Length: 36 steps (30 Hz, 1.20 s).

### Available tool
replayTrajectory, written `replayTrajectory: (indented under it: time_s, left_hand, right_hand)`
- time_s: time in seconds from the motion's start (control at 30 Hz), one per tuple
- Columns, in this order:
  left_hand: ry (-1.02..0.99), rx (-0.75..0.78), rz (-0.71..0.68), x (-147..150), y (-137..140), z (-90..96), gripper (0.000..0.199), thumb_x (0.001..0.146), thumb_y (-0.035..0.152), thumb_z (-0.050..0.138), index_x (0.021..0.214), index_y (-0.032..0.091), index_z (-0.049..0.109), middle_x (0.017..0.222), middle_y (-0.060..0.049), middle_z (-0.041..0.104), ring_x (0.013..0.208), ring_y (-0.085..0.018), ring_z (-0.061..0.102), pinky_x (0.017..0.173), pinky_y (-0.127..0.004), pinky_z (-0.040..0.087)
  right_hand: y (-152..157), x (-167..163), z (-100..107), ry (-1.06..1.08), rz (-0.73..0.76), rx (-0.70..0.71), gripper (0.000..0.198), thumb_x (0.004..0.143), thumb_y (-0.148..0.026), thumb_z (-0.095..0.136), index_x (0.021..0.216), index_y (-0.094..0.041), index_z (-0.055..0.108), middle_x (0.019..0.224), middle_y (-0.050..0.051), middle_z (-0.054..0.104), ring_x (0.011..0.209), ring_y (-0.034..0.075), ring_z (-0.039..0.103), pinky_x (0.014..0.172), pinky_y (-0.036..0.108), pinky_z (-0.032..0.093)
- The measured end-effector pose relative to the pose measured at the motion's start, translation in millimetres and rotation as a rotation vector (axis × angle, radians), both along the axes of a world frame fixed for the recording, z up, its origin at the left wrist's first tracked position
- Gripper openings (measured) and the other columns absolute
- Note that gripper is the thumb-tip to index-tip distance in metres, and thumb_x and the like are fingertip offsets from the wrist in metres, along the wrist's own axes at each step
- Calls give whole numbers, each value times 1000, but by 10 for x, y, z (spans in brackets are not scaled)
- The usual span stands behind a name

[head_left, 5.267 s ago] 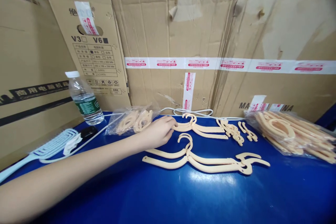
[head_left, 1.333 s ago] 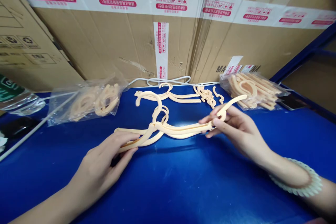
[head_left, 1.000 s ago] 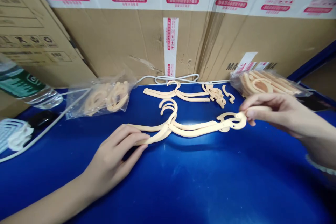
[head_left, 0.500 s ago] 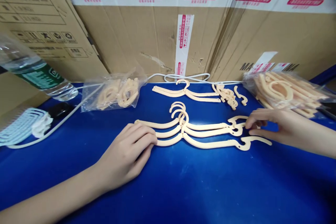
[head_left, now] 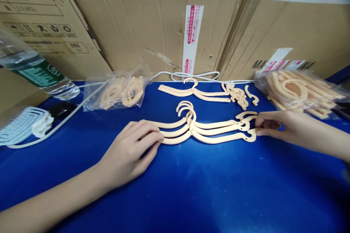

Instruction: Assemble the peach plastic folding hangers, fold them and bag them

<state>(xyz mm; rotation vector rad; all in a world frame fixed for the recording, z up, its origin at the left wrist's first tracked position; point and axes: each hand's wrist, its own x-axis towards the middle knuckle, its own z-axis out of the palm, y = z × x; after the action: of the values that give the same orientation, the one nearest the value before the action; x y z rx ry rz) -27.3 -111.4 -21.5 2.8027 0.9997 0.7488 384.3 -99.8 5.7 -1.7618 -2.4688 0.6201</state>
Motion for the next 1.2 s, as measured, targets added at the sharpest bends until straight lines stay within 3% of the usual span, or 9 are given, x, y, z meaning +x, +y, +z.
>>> replayTrajectory:
  time_s: [0.4,0.53,0.6,0.73,0.8,0.9,1.0,1.13,1.2]
  left_hand:
    - [-8,67,32,-91,88,12,26,92,7,47,107,21,63,106,-7,65,92,-21,60,76,-36,44]
    - [-49,138,141,-186,124,229,21,92,12,50,104,19,65,100,-7,64,91,-21,61,81,-36,47]
    - [-55,93,154,-222,70,382,19,92,16,52,103,20,66,96,-4,65,86,-19,63,79,-31,48]
    - [160,-41,-44,-193,-182,532,24,94,23,50,113,28,65,94,0,67,81,-17,63,71,-27,49]
    - [263,-76,-112,-136,-297,464,23,95,25,50,114,28,63,95,-1,67,79,-18,63,71,-29,49]
    - [302,-160,-143,-45,-370,260,10,96,22,50,95,22,60,84,0,63,71,-17,59,67,-28,46]
    - [257,-207,-155,14,-406,105,20,95,10,39,84,20,52,82,-1,58,69,-15,55,61,-26,42]
    - [308,-98,-153,-103,-612,87,28,84,-1,36,77,21,53,78,-1,60,65,-17,55,63,-30,44]
    - [271,-30,-131,-332,-754,114,34,79,0,39,90,24,61,93,-2,68,80,-20,63,75,-32,48]
  right_hand:
    - [2,31,-38,-60,-73,98,57,82,-76,43,81,-22,61,59,2,59,48,17,53,47,30,40]
    - [-50,-18,66,-32,-88,216,59,80,-77,45,87,-21,64,57,2,59,44,18,53,44,31,40]
    - [-80,-76,126,-21,-95,295,60,81,-77,44,87,-21,65,57,3,60,44,18,53,43,31,40]
    - [-125,-192,190,31,-108,400,60,82,-77,42,85,-22,66,56,3,60,43,18,52,42,30,39]
    - [-139,-218,190,45,-106,409,60,82,-77,43,85,-22,66,55,2,60,43,17,52,42,30,39]
    - [-155,-209,156,43,-86,411,56,83,-74,44,87,-22,65,58,2,61,45,17,54,43,29,41]
    - [-171,-181,106,38,-54,422,48,87,-67,46,90,-23,64,62,1,62,47,15,53,46,28,40]
    - [-202,-189,106,45,-35,420,45,89,-64,47,93,-23,64,64,1,62,49,15,53,48,27,39]
    - [-221,-212,145,51,-48,411,47,88,-66,47,93,-22,65,64,2,62,49,15,53,48,27,39]
